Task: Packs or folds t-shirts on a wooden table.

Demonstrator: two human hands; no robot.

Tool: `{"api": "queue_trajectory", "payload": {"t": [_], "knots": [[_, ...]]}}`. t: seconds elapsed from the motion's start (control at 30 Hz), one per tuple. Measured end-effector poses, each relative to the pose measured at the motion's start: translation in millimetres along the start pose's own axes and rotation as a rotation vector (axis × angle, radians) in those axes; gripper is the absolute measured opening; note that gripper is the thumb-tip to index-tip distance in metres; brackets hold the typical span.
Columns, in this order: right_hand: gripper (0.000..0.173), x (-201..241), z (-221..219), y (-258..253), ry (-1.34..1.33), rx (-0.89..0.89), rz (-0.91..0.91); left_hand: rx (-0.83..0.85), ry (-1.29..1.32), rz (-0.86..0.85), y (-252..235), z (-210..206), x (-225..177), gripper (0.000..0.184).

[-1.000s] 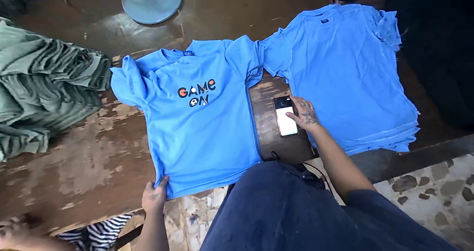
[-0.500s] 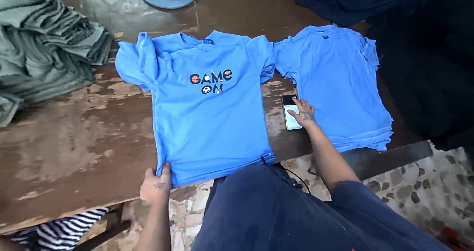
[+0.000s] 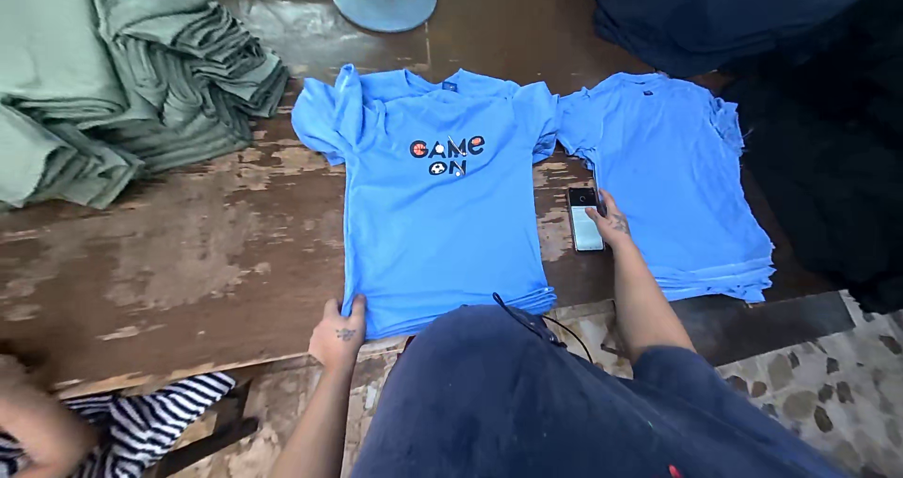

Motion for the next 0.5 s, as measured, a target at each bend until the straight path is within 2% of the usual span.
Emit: {"api": "queue_trajectory", "payload": {"t": [0.1,0.2,0.33,0.5], "knots": [[0.063,-3.5,2.6,9.1,0.034,-0.005,-0.032,0.016,-0.024,-0.033,-2.3,0.9,0.1,0.052],[0.064,-19.9,9.4,33.3,0.160,-0.023,-0.140,0.051,-0.042,-0.068,-5.3,1.4,-1.9,0.052],[0.073,-51.1,8.6,63.2,0.162,-0.035,-0.140,0.073,-0.058,-0.091,-7.4,1.6,-7.8,0.051],[0.074,-66.4,5.0,60.5,0.115,-0.054,-0.199,0.098,-0.105,-0.108,-10.5,-1.2,-8.7,0.050]]}}
Point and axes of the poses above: each hand's wrist, its own y-axis away from the middle knuckle, its own z-axis out of the back of the hand, x = y × z, the point moved 7 cm from there along -y, towards the middle knuckle, and after that the axes turned 11 degrees about y, right-handed, at the moved point
